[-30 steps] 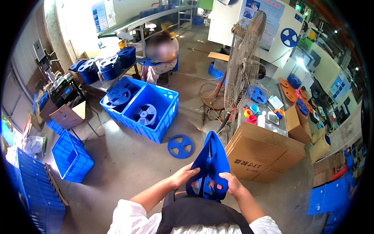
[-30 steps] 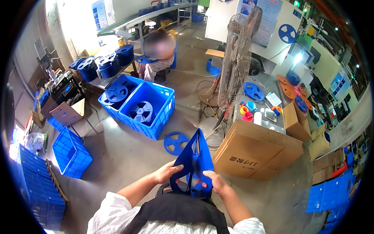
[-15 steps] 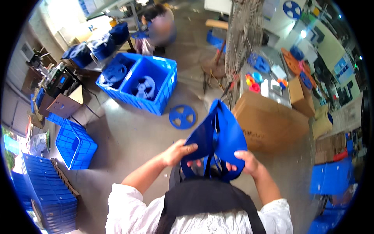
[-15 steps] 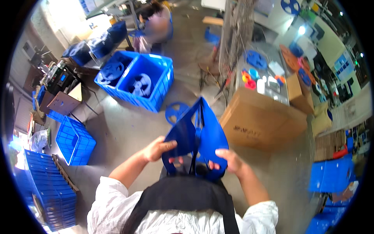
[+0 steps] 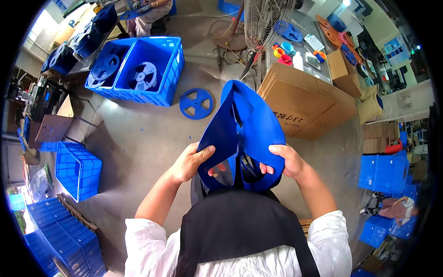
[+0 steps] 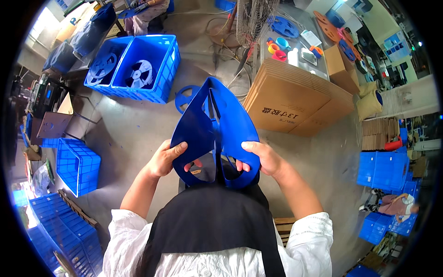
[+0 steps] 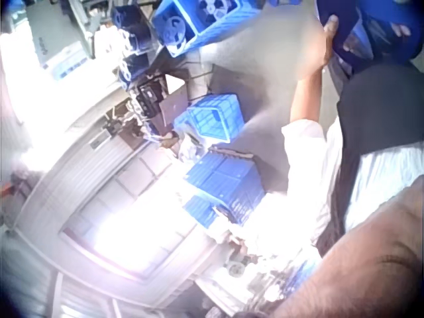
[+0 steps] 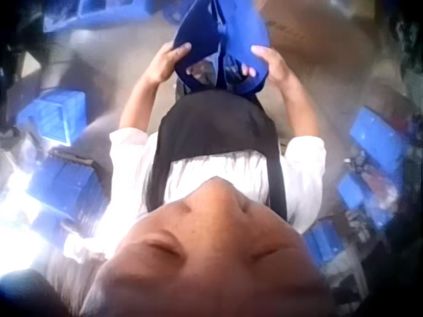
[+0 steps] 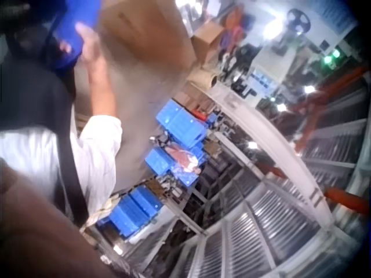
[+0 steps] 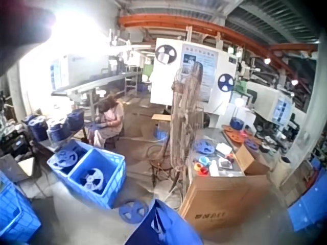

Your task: The person pours liquid from a large white container into a measuring cup and then into a machine hopper. They then pick up blue plastic spool halves, use a handheld device to scan them, and assemble the halves into complete spools. Finally, they interact with a machine control panel.

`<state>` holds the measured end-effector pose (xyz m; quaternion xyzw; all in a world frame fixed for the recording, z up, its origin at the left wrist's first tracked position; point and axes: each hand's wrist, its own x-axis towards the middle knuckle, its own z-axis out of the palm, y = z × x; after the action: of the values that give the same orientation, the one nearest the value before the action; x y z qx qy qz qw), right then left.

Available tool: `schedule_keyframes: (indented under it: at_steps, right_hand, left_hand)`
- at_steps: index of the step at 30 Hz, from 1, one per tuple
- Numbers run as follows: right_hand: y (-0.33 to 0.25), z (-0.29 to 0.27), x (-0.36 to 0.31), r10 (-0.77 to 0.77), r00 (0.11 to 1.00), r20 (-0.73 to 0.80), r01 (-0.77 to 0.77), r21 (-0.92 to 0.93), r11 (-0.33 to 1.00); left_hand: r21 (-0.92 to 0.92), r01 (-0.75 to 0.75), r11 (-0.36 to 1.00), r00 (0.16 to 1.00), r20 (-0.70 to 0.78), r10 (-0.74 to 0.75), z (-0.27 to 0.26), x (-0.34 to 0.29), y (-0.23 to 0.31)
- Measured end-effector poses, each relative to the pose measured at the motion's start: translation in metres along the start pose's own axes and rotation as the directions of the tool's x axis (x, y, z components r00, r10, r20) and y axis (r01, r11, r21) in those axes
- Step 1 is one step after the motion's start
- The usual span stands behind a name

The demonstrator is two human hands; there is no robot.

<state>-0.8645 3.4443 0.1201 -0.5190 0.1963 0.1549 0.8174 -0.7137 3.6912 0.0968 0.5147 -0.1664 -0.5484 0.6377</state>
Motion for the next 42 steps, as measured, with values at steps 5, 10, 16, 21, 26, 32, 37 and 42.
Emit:
schedule_keyframes:
  at_steps: [5,10,16,21,26,32,37,42]
  right_hand:
    - [-0.001,0.011,0.009,-0.055,0.998,-0.029,0.054,-0.057,0.997]
    - [-0.001,0.036,0.026,-0.168,0.982,-0.084,0.157,-0.126,0.979]
    - [0.050,0.041,0.073,-0.423,0.821,-0.384,0.465,0.021,0.885]
    - [0.043,0.035,0.086,-0.418,0.799,-0.431,0.493,0.073,0.867]
    - [0.036,0.012,0.080,-0.487,0.795,-0.361,0.500,-0.065,0.864]
    - [0.007,-0.013,0.048,-0.473,0.677,-0.564,0.473,-0.159,0.867]
    - [0.009,-0.001,0.041,-0.483,0.720,-0.499,0.555,-0.004,0.832]
    - [0.009,0.017,0.057,-0.443,0.747,-0.495,0.534,0.050,0.844]
  left_hand:
    - [-0.052,0.021,0.998,0.999,-0.044,-0.023,-0.005,0.004,-0.004]
    - [-0.127,-0.010,0.992,0.990,-0.139,-0.007,0.015,0.020,-0.013]
    - [-0.101,-0.299,0.949,0.951,-0.120,0.286,0.040,0.065,-0.076]
    - [-0.048,-0.301,0.952,0.948,-0.121,0.294,0.046,0.080,-0.112]
    - [-0.143,-0.237,0.961,0.956,-0.209,0.204,0.053,0.071,-0.084]
    - [-0.301,-0.447,0.842,0.817,-0.520,0.248,0.016,0.054,-0.070]
    - [-0.322,-0.444,0.836,0.822,-0.517,0.238,0.004,0.052,-0.065]
    - [-0.216,-0.395,0.893,0.834,-0.492,0.250,0.023,0.063,-0.070]
